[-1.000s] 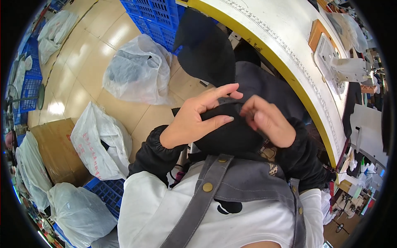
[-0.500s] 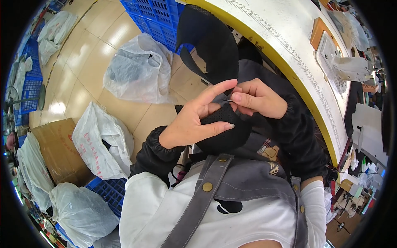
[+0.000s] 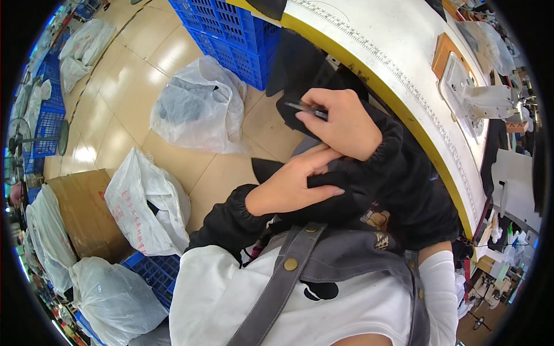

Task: Manually trim excess fabric from shoe components using small scissors.

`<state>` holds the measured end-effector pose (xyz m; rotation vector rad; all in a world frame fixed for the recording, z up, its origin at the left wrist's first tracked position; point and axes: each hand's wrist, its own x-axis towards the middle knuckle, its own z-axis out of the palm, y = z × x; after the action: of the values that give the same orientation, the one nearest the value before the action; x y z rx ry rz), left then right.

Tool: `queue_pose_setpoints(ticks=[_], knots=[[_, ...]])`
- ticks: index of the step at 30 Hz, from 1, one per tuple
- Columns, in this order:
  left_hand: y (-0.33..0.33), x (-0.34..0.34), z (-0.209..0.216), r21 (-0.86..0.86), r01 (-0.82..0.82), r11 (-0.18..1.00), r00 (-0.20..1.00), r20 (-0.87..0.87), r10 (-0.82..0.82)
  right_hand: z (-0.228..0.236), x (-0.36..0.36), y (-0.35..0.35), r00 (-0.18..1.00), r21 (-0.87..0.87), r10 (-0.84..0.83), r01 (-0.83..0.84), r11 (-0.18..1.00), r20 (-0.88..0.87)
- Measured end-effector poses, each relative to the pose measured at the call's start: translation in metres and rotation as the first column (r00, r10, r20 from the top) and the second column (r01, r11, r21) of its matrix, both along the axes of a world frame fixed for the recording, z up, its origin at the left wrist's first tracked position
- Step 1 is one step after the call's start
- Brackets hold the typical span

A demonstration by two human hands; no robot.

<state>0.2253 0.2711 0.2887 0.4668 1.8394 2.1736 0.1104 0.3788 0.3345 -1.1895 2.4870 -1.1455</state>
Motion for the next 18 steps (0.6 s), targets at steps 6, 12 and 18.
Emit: queue_pose_setpoints(ticks=[6, 12, 18], knots=[[-0.053, 0.032, -0.006, 0.155, 0.061, 0.986, 0.958, 0.267, -0.101, 0.01, 0.013, 0.066, 0.969, 0.059, -0.084, 0.072, 0.996, 0.234], [-0.034, 0.022, -0.002, -0.051, -0.267, 0.962, 0.953, -0.159, 0.256, 0.014, 0.052, 0.08, 0.912, 0.068, -0.135, 0.118, 0.991, 0.387], [-0.003, 0.019, 0.003, -0.08, -0.303, 0.95, 0.953, -0.035, 0.301, 0.014, 0.053, 0.078, 0.912, -0.018, -0.005, 0.014, 1.0, 0.41]])
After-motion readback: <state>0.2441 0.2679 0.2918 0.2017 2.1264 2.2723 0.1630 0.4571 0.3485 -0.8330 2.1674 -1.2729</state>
